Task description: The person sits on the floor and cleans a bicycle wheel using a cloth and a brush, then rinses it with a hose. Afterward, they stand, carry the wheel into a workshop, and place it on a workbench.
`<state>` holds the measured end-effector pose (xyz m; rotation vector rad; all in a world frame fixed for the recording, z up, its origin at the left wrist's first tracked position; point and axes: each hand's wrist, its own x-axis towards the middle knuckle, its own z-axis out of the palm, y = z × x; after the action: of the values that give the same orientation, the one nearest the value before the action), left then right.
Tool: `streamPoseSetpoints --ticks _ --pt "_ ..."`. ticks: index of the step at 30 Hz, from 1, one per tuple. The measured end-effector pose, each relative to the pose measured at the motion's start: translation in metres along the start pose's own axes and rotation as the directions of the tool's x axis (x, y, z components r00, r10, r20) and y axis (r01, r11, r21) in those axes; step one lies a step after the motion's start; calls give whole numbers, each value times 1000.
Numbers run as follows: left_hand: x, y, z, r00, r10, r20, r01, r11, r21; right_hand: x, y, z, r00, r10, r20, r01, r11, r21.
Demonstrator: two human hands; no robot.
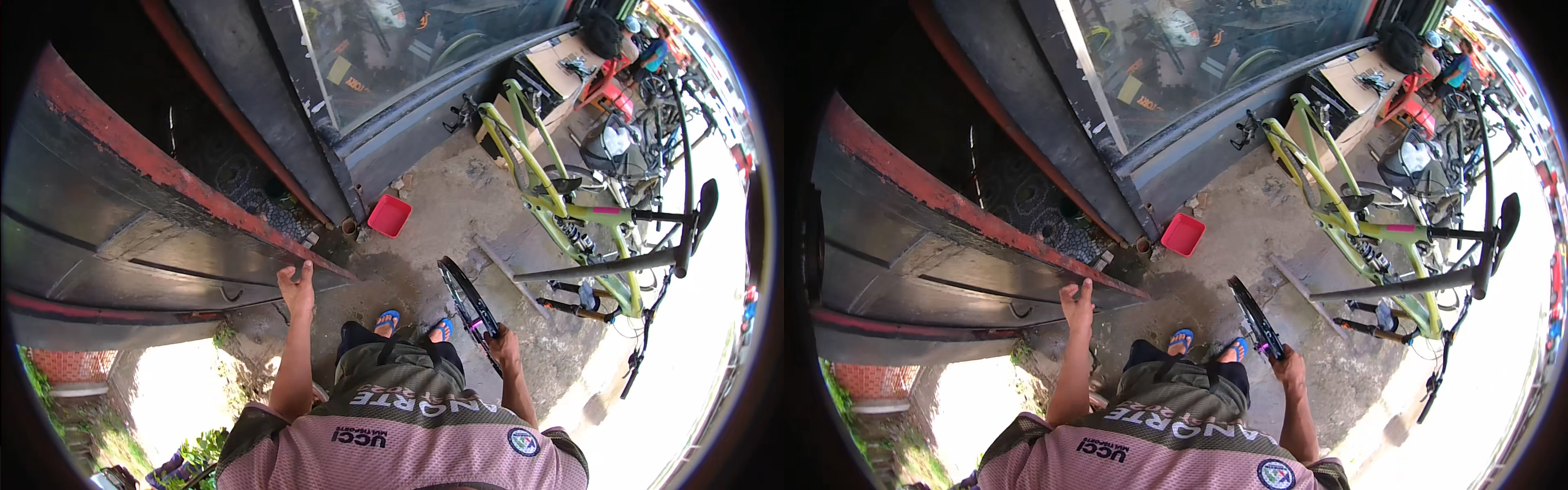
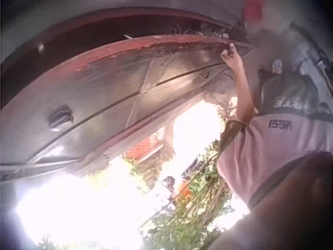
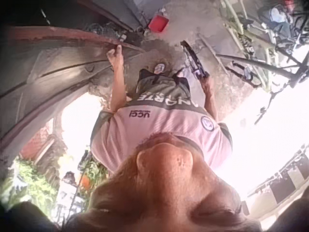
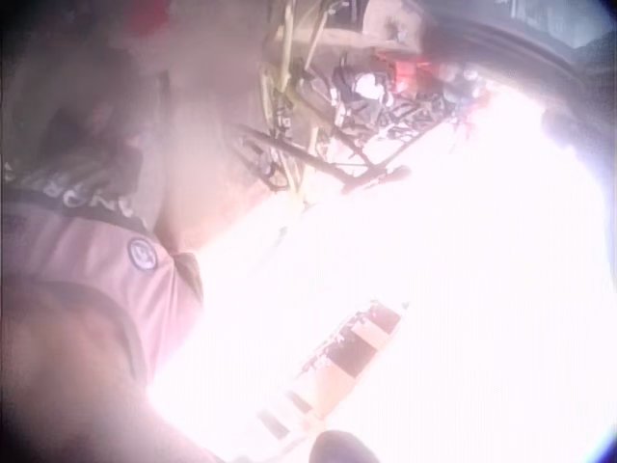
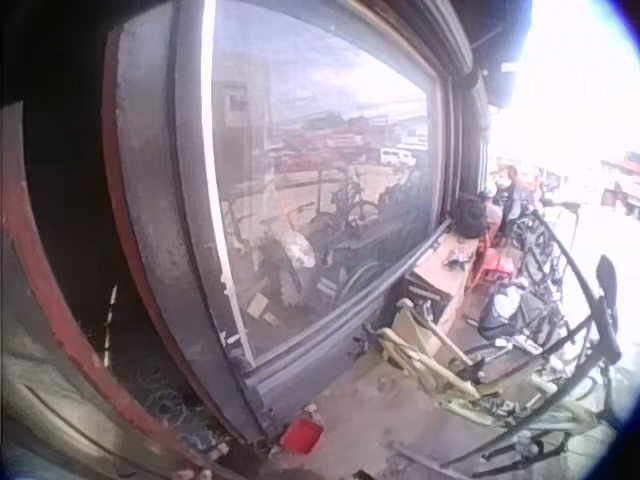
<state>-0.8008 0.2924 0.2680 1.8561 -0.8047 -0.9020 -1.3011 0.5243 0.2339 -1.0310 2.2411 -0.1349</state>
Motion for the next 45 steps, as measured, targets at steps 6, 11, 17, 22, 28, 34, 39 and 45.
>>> streamPoseSetpoints --ticks 6,11,17,22,28,34,39,45 --pt "117 16 -6 994 107 9 -107 993 48 -49 -14 -6 984 143 -109 -134 987 89" --pt "152 64 -43 739 94 -667 -137 991 -11 -90 22 13 941 288 -176 -269 955 122" --pt "225 123 -69 625 633 -458 -363 754 546 -113 42 24 900 409 -150 -385 908 167" --pt "260 162 -40 698 529 -482 -309 830 464 -143 53 29 843 507 -181 -459 853 250" --pt "322 174 -39 673 549 -497 -278 809 518 -199 56 59 761 568 -313 -443 808 389" --pt "338 184 -7 589 555 -587 -248 816 523 -256 64 87 640 722 -263 -544 667 509" --pt "342 174 -12 531 633 -563 -224 746 627 -284 90 98 539 818 -200 -624 548 558" --pt "293 170 -1 620 517 -589 -38 771 636 -326 138 126 415 893 -172 -653 424 627"
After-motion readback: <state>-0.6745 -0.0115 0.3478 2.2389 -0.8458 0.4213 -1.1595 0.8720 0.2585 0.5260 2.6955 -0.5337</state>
